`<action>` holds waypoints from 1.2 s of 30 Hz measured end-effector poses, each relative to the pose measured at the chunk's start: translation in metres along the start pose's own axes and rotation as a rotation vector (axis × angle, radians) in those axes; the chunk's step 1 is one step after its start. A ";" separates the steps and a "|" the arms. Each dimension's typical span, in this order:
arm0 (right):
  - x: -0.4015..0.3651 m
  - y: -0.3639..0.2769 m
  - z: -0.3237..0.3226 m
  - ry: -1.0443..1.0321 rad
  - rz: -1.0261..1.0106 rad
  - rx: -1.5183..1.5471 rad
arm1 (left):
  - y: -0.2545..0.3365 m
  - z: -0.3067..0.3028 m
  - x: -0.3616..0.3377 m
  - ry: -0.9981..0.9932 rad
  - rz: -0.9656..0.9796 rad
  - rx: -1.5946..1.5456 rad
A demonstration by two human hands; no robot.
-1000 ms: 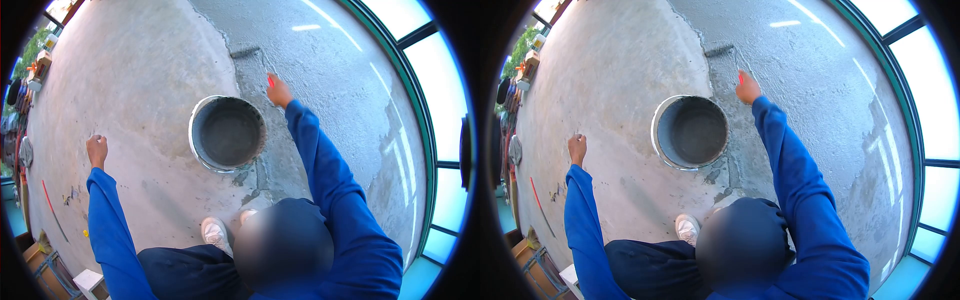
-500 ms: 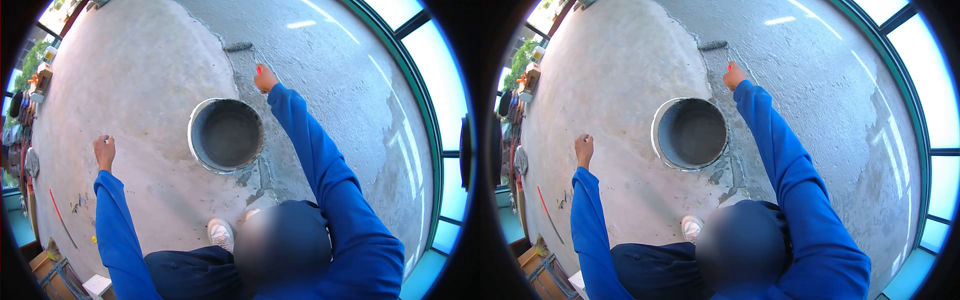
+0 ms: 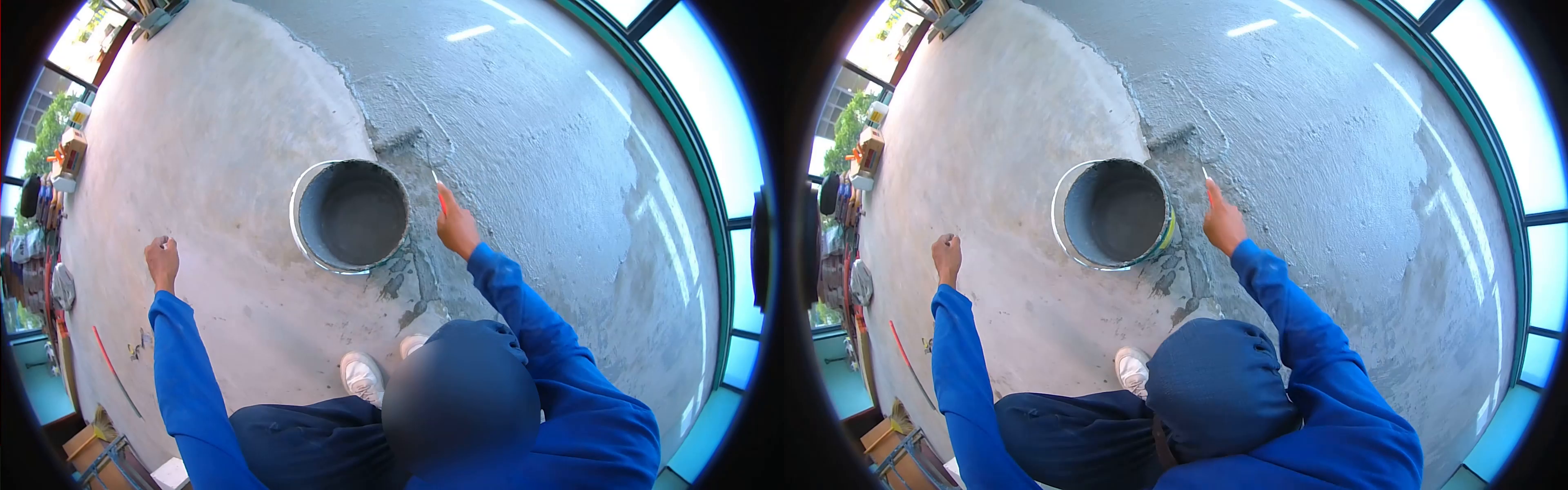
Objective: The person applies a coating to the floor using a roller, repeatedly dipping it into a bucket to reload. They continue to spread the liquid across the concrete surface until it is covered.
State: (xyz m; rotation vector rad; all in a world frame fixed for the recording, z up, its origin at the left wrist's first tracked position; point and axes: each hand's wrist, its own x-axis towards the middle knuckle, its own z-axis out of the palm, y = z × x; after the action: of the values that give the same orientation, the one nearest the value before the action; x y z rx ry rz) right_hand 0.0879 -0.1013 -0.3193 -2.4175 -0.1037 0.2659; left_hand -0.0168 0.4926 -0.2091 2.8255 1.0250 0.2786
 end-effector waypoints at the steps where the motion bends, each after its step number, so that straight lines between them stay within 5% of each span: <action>1: 0.012 -0.004 0.005 0.011 0.004 0.004 | 0.008 -0.007 0.002 0.015 0.029 -0.003; 4: 0.056 -0.029 0.011 0.013 0.087 -0.011 | 0.027 -0.033 0.001 0.076 0.116 0.029; 10: 0.015 -0.016 0.000 -0.116 0.131 -0.014 | 0.041 -0.110 -0.027 0.226 0.372 0.082; 13: 0.013 -0.014 0.005 -0.047 0.088 0.010 | 0.057 -0.135 -0.058 0.118 0.292 -0.034; 18: 0.055 -0.026 0.008 -0.049 0.144 0.055 | 0.102 -0.136 -0.086 0.114 0.360 -0.171; 25: -0.046 0.035 -0.013 -0.056 0.057 0.075 | 0.188 -0.154 -0.151 -0.003 0.400 -0.344; 31: -0.085 0.021 -0.037 -0.056 0.093 0.221 | 0.189 -0.134 -0.158 -0.069 0.411 -0.381; 36: -0.010 0.011 0.014 -0.013 0.069 0.086 | 0.188 -0.135 -0.161 -0.077 0.397 -0.378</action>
State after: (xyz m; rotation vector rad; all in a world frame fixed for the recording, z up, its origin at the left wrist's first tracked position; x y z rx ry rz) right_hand 0.0752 -0.1027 -0.3351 -2.3368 -0.0150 0.3116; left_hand -0.0497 0.2521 -0.0651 2.6360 0.3393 0.3530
